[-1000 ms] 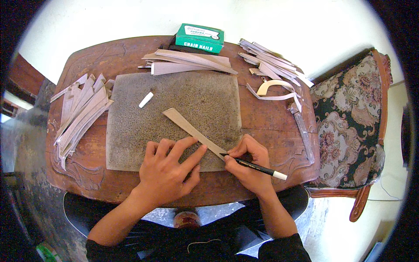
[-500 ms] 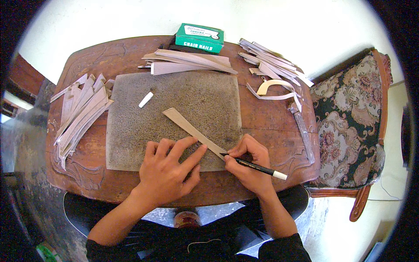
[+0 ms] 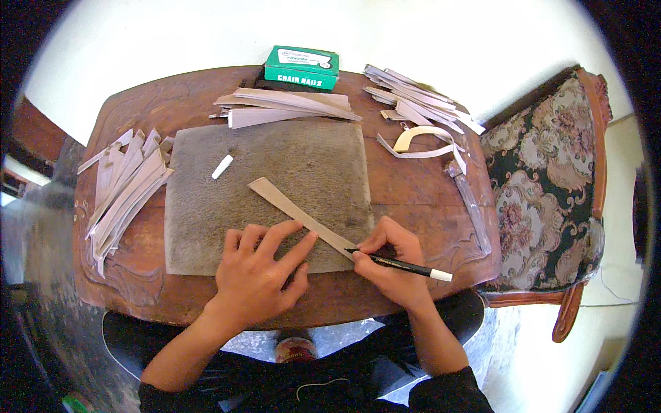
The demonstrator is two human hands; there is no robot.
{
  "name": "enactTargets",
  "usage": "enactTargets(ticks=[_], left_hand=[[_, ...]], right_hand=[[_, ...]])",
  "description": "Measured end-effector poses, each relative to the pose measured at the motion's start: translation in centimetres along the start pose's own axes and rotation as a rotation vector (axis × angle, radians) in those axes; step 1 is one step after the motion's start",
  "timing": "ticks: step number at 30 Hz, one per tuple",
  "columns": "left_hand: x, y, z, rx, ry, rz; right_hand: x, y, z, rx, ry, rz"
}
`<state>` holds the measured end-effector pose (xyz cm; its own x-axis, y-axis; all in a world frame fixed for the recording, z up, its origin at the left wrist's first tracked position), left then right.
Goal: The person sits on the floor at a wooden table and uses a black marker to draw lines on small rectangular paper pieces. They repeatedly pick up pieces, mark them, and place them back on the table.
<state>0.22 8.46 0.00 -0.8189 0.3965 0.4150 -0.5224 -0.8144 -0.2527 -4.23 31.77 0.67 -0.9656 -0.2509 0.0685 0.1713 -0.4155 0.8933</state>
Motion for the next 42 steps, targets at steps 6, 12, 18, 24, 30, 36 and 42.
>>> enactTargets(ticks=[6,12,18,24,30,36,42], left_hand=[[0.00,-0.08,0.00,-0.005,0.014,0.004],[-0.07,-0.11,-0.01,-0.016,0.039,0.017],[-0.10,-0.14,0.23,-0.029,0.061,0.033],[-0.04,-0.17,0.28,-0.031,0.062,0.034],[-0.02,-0.02,0.13,-0.011,0.033,0.013],[-0.03,0.03,0.11,0.000,0.017,-0.001],[0.07,-0.01,0.16,0.006,0.020,-0.005]], right_hand=[[0.05,-0.42,0.15,-0.028,0.022,-0.004],[0.25,-0.07,0.11,-0.001,0.025,0.013],[0.22,-0.04,0.00,-0.021,0.038,-0.001],[0.23,-0.25,-0.07,-0.026,0.030,0.007],[0.23,-0.13,-0.03,-0.032,0.032,0.006],[0.23,-0.07,-0.10,-0.050,0.033,0.015],[0.23,-0.03,-0.06,-0.062,0.029,0.018]])
Point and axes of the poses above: each hand's wrist, its own x-axis towards the middle knuckle, its own z-axis out of the back of the hand, y = z × x, the point moved 1 cm from there along x, towards the middle knuckle, and after that the axes turned 4 degrees about -z, right-handed, at the moved point
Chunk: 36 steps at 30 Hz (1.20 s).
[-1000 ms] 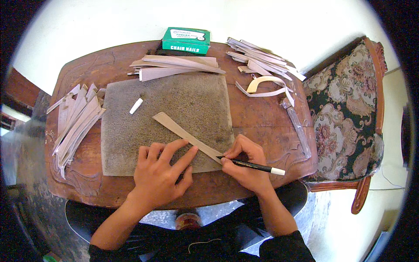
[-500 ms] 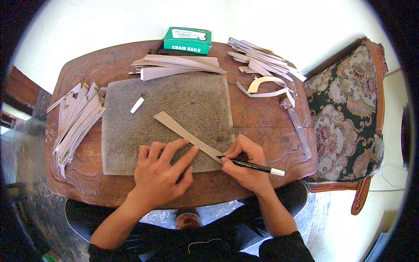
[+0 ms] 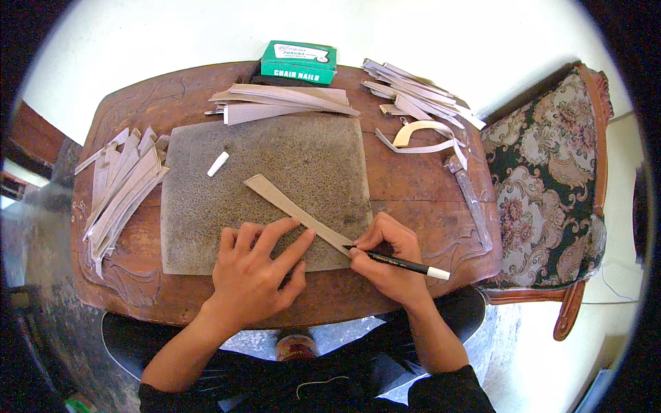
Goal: The person sits on the floor at a wooden table and uses a black marker to draw lines on small rectangular paper pieces. They repeatedly pick up pieces, mark them, and place them back on the table.
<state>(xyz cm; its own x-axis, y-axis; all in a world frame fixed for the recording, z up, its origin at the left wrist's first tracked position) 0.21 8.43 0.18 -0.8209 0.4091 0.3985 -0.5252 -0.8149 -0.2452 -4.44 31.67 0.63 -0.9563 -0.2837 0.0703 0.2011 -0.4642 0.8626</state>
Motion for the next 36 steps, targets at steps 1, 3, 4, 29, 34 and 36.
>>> enactTargets(ticks=[1,3,4,29,34,36], left_hand=[[0.0,0.0,0.0,0.002,0.001,0.000],[-0.2,-0.1,-0.1,-0.019,0.029,0.025],[-0.2,0.0,-0.1,-0.029,0.043,0.037],[-0.2,-0.1,-0.3,0.019,-0.035,0.087],[-0.4,-0.9,0.0,0.075,0.009,0.070],[-0.2,-1.3,-0.1,0.082,0.012,0.043]], right_hand=[[0.0,0.0,0.0,-0.003,-0.001,0.004],[0.0,0.1,0.0,0.002,0.001,0.001],[0.0,0.1,0.0,0.006,0.001,-0.001],[-0.7,-0.9,0.1,0.319,-0.112,-0.071],[-0.6,0.1,0.3,0.348,-0.111,-0.094],[-0.5,0.0,0.4,0.269,-0.095,-0.022]])
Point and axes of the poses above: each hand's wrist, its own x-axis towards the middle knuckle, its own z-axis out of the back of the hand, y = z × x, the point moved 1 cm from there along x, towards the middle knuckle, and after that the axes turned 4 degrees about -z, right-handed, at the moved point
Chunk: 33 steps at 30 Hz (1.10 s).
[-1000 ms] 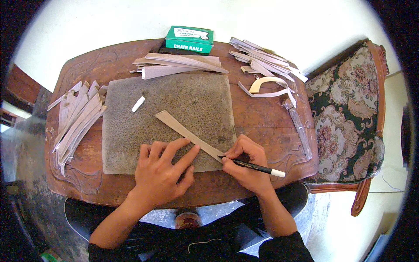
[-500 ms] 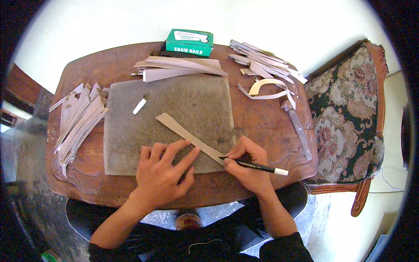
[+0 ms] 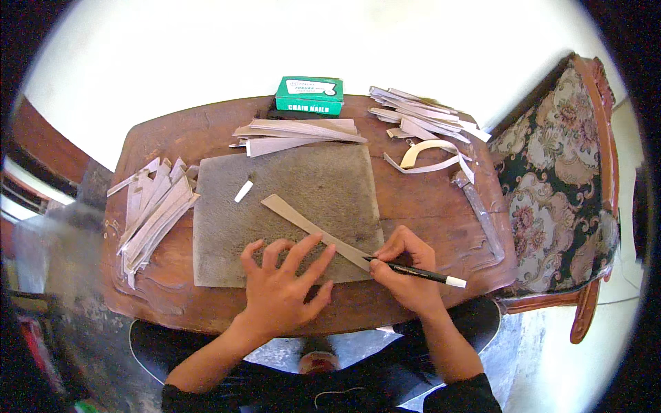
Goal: The person sits on the floor at a wooden table and uses a black marker to draw lines on small rectangular paper pieces. They repeatedly pick up pieces, mark them, and place them back on the table.
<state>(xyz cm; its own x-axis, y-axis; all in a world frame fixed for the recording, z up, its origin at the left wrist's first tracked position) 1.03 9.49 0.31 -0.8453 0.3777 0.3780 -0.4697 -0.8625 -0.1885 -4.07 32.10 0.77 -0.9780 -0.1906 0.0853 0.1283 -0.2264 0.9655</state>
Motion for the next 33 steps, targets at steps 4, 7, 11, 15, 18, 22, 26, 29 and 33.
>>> enactTargets(ticks=[4,7,11,15,18,22,26,29,33], left_hand=[[0.2,-0.1,0.1,0.007,0.053,-0.025],[0.2,-0.2,0.0,0.004,0.080,-0.019],[0.1,-0.1,-0.3,-0.001,0.085,-0.014],[0.1,0.0,-0.2,-0.002,0.076,-0.020],[0.2,0.0,-0.2,0.001,0.069,-0.020],[0.1,0.0,-0.2,0.002,0.053,-0.018],[0.2,0.1,-0.3,-0.005,0.048,-0.016],[0.2,0.1,-0.2,-0.011,0.055,-0.013],[0.2,0.0,-0.2,-0.005,0.055,-0.015]], right_hand=[[0.3,0.0,-0.2,-0.152,0.043,0.075],[0.8,-0.5,-0.1,-0.195,0.062,0.086],[0.9,-1.1,-0.2,-0.182,0.066,0.087],[0.9,-0.9,0.0,-0.194,0.091,0.071],[0.9,-0.7,0.0,-0.224,0.104,0.063],[1.0,-0.4,-0.2,-0.213,0.109,0.071],[0.9,-0.7,-0.5,-0.176,0.080,0.078],[0.9,-0.6,-0.3,-0.187,0.079,0.083],[1.0,-0.6,-0.3,-0.191,0.086,0.096]])
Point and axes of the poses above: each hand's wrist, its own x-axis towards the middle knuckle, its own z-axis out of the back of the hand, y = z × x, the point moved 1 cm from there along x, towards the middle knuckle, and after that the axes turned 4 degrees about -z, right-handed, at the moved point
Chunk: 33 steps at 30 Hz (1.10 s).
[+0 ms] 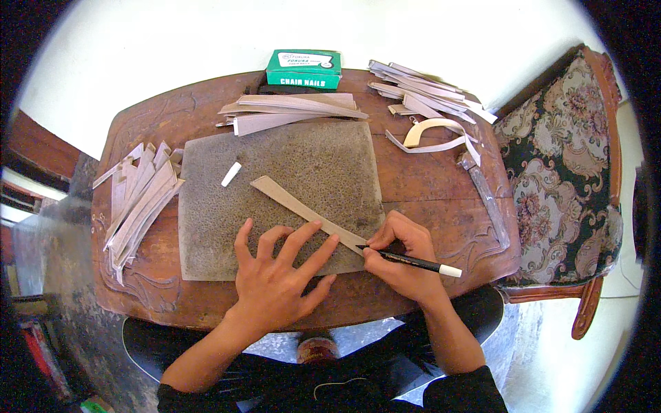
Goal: The person sits on the floor at a wooden table and uses a black marker to draw lines on small rectangular paper pieces. They repeatedly pick up pieces, mark them, and place them back on the table.
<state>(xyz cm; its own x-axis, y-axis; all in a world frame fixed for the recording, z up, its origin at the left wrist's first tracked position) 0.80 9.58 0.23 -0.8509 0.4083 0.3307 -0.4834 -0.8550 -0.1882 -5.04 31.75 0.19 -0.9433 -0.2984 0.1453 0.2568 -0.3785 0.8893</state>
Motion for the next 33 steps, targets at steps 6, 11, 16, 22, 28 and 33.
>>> enactTargets(ticks=[6,11,16,22,28,33], left_hand=[[0.08,-0.03,-0.07,0.001,0.001,0.000],[-0.01,0.03,-0.01,0.000,0.007,0.006],[0.05,-0.04,0.01,0.009,0.015,0.003],[0.09,-0.09,0.10,0.003,0.013,0.003],[0.06,0.00,0.01,0.010,0.018,0.001],[0.09,-0.06,0.03,0.007,0.009,0.002]], right_hand=[[-0.09,0.10,0.07,0.000,0.004,-0.026],[0.02,0.15,0.03,-0.007,0.009,-0.024],[-0.02,0.08,0.12,-0.014,0.014,-0.007],[-0.04,0.09,0.18,-0.003,0.011,0.000],[-0.01,0.20,0.15,-0.009,0.014,-0.011],[-0.36,-0.67,0.57,0.065,-0.013,-0.071]])
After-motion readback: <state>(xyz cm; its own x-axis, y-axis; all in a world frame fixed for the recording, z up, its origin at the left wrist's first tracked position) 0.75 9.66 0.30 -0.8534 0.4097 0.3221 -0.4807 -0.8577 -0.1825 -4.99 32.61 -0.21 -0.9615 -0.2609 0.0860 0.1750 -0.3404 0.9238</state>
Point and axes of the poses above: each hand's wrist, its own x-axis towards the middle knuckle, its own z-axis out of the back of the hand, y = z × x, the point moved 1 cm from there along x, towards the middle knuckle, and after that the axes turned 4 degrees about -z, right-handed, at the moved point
